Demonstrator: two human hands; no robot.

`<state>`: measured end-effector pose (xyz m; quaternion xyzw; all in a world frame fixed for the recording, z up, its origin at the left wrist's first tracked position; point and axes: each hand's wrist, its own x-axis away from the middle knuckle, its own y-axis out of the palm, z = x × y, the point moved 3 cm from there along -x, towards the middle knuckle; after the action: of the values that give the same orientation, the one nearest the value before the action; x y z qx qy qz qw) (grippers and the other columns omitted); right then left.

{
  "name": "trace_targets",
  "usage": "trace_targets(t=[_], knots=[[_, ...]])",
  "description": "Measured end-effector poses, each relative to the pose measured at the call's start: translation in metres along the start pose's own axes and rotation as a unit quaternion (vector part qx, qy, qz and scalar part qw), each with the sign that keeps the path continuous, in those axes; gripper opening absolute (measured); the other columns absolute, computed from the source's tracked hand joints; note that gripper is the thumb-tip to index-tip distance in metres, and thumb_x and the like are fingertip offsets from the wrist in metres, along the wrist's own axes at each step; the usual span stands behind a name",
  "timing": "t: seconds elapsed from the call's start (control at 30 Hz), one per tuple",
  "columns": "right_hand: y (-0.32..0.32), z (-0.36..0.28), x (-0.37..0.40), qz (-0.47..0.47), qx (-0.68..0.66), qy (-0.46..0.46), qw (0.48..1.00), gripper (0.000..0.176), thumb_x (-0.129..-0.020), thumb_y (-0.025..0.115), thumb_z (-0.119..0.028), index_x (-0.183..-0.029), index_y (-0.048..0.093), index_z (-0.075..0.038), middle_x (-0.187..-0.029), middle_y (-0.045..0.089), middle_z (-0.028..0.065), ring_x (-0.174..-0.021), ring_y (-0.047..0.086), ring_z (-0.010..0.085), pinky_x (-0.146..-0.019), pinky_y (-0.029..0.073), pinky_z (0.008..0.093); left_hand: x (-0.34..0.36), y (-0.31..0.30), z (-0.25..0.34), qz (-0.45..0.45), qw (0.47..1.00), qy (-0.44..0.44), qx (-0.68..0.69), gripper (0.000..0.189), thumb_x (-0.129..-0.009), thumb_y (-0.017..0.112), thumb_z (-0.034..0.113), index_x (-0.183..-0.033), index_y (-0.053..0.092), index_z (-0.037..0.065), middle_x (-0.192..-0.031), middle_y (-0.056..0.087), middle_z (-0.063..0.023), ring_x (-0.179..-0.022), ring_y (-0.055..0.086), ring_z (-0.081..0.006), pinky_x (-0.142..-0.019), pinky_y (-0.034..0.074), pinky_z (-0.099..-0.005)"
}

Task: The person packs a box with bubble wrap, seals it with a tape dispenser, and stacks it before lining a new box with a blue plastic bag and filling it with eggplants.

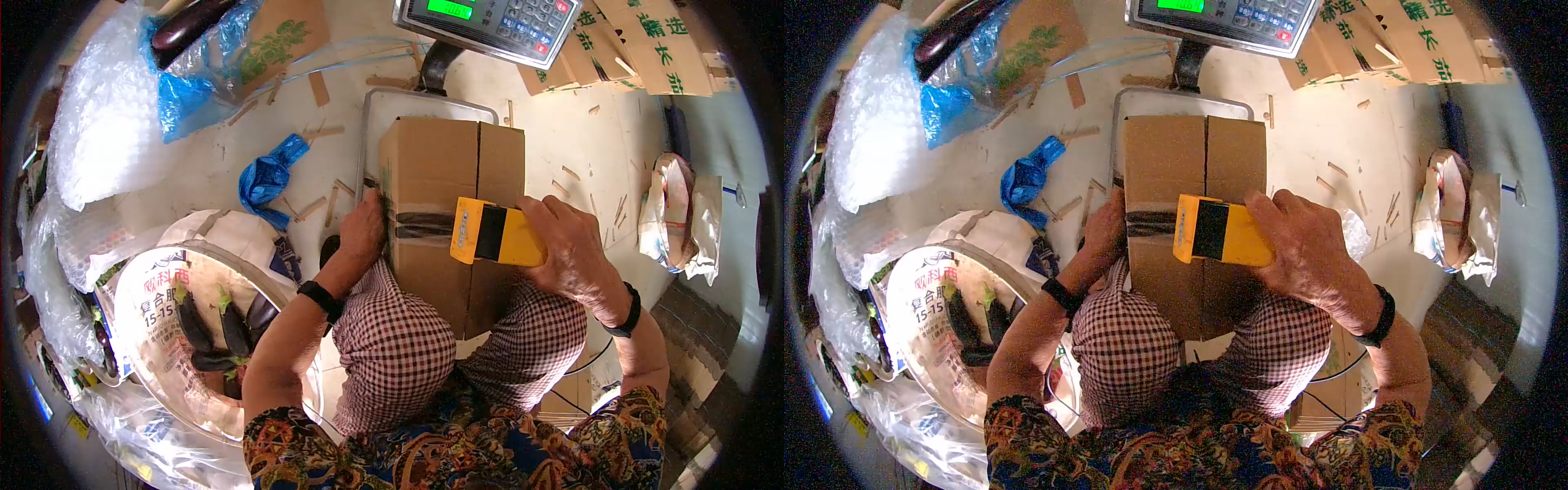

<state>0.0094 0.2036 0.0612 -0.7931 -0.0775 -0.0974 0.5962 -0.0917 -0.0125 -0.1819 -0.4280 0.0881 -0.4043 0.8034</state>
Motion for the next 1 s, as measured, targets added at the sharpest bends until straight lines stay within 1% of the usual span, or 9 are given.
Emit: trace_targets(t=[0.17, 0.3, 0.37, 0.63, 0.73, 0.8, 0.9, 0.97, 1.0], knots=[[0.002, 0.002, 0.003, 0.041, -0.002, -0.011, 0.999, 0.063, -0.055, 0.082, -0.019, -0.108, 0.051, -0.007, -0.079, 0.055, 0.0111, -0.072, 0.061, 0.0299, -0.059, 0.051, 0.0383, -0.004, 0.018, -0.013, -0.155, 0.980, -0.118, -0.031, 0.051, -0.087, 0.046, 0.006, -0.133, 0.027, -0.004, -0.087, 0.062, -0.0271, -0.073, 0.060, -0.0469, -0.071, 0.049, -0.0531], [0.003, 0.004, 0.007, 0.044, 0.000, 0.000, 0.999, 0.061, -0.056, 0.081, -0.019, -0.108, 0.051, -0.007, -0.078, 0.055, 0.0106, -0.072, 0.061, 0.0296, -0.058, 0.051, 0.0382, -0.009, 0.013, -0.018, -0.127, 0.975, -0.176, 0.041, 0.048, -0.089, 0.046, 0.009, -0.132, 0.031, -0.003, -0.093, 0.061, -0.0263, -0.079, 0.060, -0.0443, -0.076, 0.048, -0.0498], [0.002, 0.007, 0.009, 0.057, -0.020, -0.007, 0.998, 0.061, -0.056, 0.080, -0.019, -0.109, 0.052, -0.007, -0.077, 0.055, 0.0106, -0.071, 0.061, 0.0294, -0.057, 0.050, 0.0384, -0.019, -0.007, -0.018, 0.169, 0.961, -0.116, 0.184, 0.045, -0.091, 0.047, 0.014, -0.131, 0.036, -0.002, -0.102, 0.057, -0.0254, -0.089, 0.057, -0.0402, -0.082, 0.046, -0.0463], [0.003, 0.011, 0.009, 0.079, -0.026, -0.013, 0.996, 0.064, -0.055, 0.080, -0.021, -0.111, 0.052, -0.007, -0.076, 0.056, 0.0103, -0.069, 0.061, 0.0290, -0.057, 0.050, 0.0390, -0.045, 0.003, -0.005, 0.159, 0.964, -0.114, 0.179, 0.034, -0.094, 0.042, 0.012, -0.124, 0.045, -0.003, -0.116, 0.050, -0.0258, -0.104, 0.048, -0.0402, -0.091, 0.040, -0.0450], [0.004, 0.016, 0.013, 0.076, -0.032, -0.013, 0.997, 0.066, -0.055, 0.080, -0.020, -0.113, 0.050, -0.008, -0.078, 0.056, 0.0104, -0.070, 0.061, 0.0290, -0.057, 0.051, 0.0391, -0.079, -0.048, 0.017, 0.288, 0.944, -0.020, 0.157, 0.029, -0.092, 0.044, 0.013, -0.114, 0.055, -0.001, -0.116, 0.053, -0.0229, -0.105, 0.047, -0.0405, -0.093, 0.039, -0.0464], [0.005, 0.015, 0.014, 0.069, -0.043, -0.012, 0.997, 0.068, -0.055, 0.079, -0.020, -0.115, 0.049, -0.008, -0.079, 0.056, 0.0103, -0.070, 0.061, 0.0291, -0.057, 0.051, 0.0392, -0.096, -0.119, 0.089, 0.284, 0.934, 0.216, -0.004, 0.030, -0.091, 0.047, 0.016, -0.115, 0.055, 0.000, -0.116, 0.054, -0.0203, -0.108, 0.047, -0.0392, -0.094, 0.039, -0.0462], [-0.001, 0.017, 0.012, 0.024, -0.025, -0.015, 0.999, 0.072, -0.055, 0.079, -0.020, -0.117, 0.045, -0.008, -0.084, 0.056, 0.0107, -0.072, 0.061, 0.0294, -0.059, 0.051, 0.0401, -0.127, -0.117, 0.161, 0.151, 0.948, 0.279, 0.004, 0.032, -0.093, 0.047, 0.022, -0.119, 0.054, 0.005, -0.119, 0.054, -0.0167, -0.114, 0.047, -0.0360, -0.094, 0.041, -0.0463], [0.003, 0.016, 0.012, 0.039, -0.035, -0.042, 0.998, 0.071, -0.055, 0.079, -0.020, -0.117, 0.044, -0.008, -0.087, 0.055, 0.0118, -0.073, 0.061, 0.0298, -0.060, 0.051, 0.0413, -0.131, -0.087, 0.195, 0.076, 0.850, 0.506, -0.126, 0.033, -0.094, 0.046, 0.029, -0.122, 0.052, 0.011, -0.121, 0.054, -0.0124, -0.117, 0.047, -0.0319, -0.094, 0.042, -0.0463], [0.004, 0.012, 0.009, 0.004, -0.017, -0.039, 0.999, 0.070, -0.056, 0.079, -0.021, -0.116, 0.045, -0.007, -0.090, 0.055, 0.0129, -0.074, 0.061, 0.0304, -0.061, 0.052, 0.0419, -0.132, -0.081, 0.191, 0.072, 0.853, 0.502, -0.126, 0.033, -0.094, 0.046, 0.029, -0.122, 0.052, 0.011, -0.121, 0.054, -0.0124, -0.117, 0.047, -0.0319, -0.094, 0.042, -0.0463]])
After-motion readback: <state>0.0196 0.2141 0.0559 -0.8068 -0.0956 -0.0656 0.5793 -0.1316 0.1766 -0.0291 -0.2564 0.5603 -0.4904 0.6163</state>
